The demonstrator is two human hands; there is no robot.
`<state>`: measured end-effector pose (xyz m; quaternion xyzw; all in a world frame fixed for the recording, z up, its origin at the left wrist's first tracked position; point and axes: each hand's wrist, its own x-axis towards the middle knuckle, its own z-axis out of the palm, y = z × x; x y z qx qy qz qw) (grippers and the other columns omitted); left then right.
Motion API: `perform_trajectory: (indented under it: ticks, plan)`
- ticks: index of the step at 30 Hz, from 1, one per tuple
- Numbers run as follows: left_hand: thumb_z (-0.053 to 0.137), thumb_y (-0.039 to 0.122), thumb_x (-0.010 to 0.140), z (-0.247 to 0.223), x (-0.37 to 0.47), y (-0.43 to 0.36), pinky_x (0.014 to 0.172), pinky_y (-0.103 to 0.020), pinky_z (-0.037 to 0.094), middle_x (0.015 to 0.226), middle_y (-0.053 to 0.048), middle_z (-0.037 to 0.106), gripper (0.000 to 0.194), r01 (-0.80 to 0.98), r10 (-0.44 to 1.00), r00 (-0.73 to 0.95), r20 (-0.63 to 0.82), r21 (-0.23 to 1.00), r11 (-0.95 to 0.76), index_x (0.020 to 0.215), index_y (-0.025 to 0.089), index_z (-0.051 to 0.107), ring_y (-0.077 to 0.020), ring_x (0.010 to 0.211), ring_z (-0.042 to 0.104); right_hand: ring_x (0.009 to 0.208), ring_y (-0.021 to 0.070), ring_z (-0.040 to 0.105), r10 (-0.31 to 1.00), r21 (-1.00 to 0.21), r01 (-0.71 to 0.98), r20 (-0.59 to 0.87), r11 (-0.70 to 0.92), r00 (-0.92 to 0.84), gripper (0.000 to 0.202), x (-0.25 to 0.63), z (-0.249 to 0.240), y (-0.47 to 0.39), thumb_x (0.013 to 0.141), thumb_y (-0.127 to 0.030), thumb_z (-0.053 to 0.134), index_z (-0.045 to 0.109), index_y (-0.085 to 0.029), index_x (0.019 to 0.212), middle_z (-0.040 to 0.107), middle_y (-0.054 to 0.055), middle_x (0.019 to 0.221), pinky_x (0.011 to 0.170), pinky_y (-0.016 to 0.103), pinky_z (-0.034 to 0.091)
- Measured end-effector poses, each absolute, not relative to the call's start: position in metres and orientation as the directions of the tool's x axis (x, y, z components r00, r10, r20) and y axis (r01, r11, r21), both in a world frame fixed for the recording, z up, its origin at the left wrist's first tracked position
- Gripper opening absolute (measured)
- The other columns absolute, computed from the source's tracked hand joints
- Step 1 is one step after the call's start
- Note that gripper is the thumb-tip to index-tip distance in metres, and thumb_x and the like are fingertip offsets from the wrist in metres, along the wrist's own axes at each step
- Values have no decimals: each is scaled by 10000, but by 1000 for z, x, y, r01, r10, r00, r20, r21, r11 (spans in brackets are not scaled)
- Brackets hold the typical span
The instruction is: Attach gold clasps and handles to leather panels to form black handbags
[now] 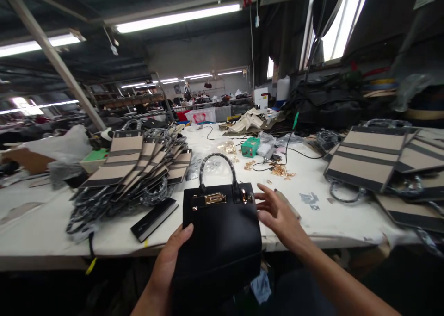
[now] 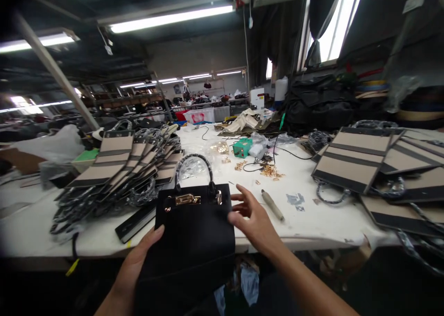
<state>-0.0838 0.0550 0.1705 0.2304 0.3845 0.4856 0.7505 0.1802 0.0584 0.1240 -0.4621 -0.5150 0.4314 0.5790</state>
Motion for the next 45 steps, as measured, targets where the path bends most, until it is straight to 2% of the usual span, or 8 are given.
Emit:
perform_trajectory:
  ticks: [3, 8, 13, 18, 27, 35, 39, 45]
  plan:
    - [745, 246, 823, 165, -79, 57, 1021, -478, 547, 1157, -108, 764, 406, -485, 907, 318, -276, 775, 406, 1226, 202, 720, -331, 1095, 715, 1069, 309, 676, 960, -980, 72, 194, 183, 200, 895, 158, 154, 52, 733, -495, 814, 407, -287, 1503, 670, 95, 1282, 921, 457, 547]
    - [848, 238, 730, 164, -74, 62, 941, -443, 581, 1119, -112, 773, 401, -332, 934, 322, -157, 905, 267, 1116, 178, 753, -325, 1024, 735, 1207, 317, 601, 886, -909, 302, 371, 285, 278, 560, 150, 181, 51, 866, -513, 679, 569, -283, 1365, 663, 67, 1311, 1015, 443, 471]
    - [865, 349, 730, 150, -73, 70, 860, -390, 597, 1022, -83, 789, 443, -265, 980, 154, -126, 950, 164, 1115, 172, 735, -286, 912, 754, 1056, 277, 648, 973, -973, 177, 173, 146, 153, 506, 150, 151, 64, 931, -613, 542, 602, -312, 1333, 716, 30, 1117, 915, 406, 506]
    - [765, 468, 832, 129, -68, 72, 989, -416, 545, 1058, -111, 780, 474, -414, 977, 136, -166, 886, 208, 1163, 132, 720, -298, 1047, 725, 1069, 283, 653, 989, -999, -39, -9, -3, 150, 533, 151, 115, 76, 927, -664, 499, 617, -332, 1327, 723, 26, 1133, 899, 414, 521]
    - [598, 494, 953, 102, -56, 71, 1158, -474, 420, 1337, -104, 678, 580, -595, 930, 215, -298, 716, 367, 1451, 204, 531, -299, 1269, 616, 1169, 282, 602, 986, -996, -31, -87, -83, 146, 519, 159, 91, 78, 906, -668, 539, 655, -335, 1287, 717, 14, 1180, 1044, 443, 433]
    - [546, 571, 952, 79, -53, 77, 1113, -504, 458, 1256, -146, 716, 595, -534, 792, 441, -422, 587, 609, 1355, 140, 618, -335, 1219, 646, 1114, 283, 631, 970, -983, -72, -179, -170, 165, 547, 164, 69, 77, 877, -674, 586, 657, -330, 1297, 736, 21, 1125, 981, 415, 478]
    - [619, 514, 922, 57, -46, 83, 1056, -478, 500, 1168, -137, 747, 504, -534, 834, 327, -445, 641, 551, 1242, 130, 677, -317, 1128, 691, 1291, 288, 547, 953, -977, -78, -209, -196, 221, 529, 171, 56, 78, 884, -688, 565, 684, -337, 1262, 685, 7, 1303, 1120, 429, 384]
    - [639, 407, 894, 29, -42, 105, 1037, -440, 478, 1072, -68, 745, 341, 75, 986, 58, -156, 986, 151, 1148, 187, 700, -274, 1069, 674, 1374, 283, 488, 959, -957, 218, -136, -193, 250, 511, 194, 40, 82, 917, -669, 515, 689, -330, 1257, 637, 18, 1391, 1173, 440, 323]
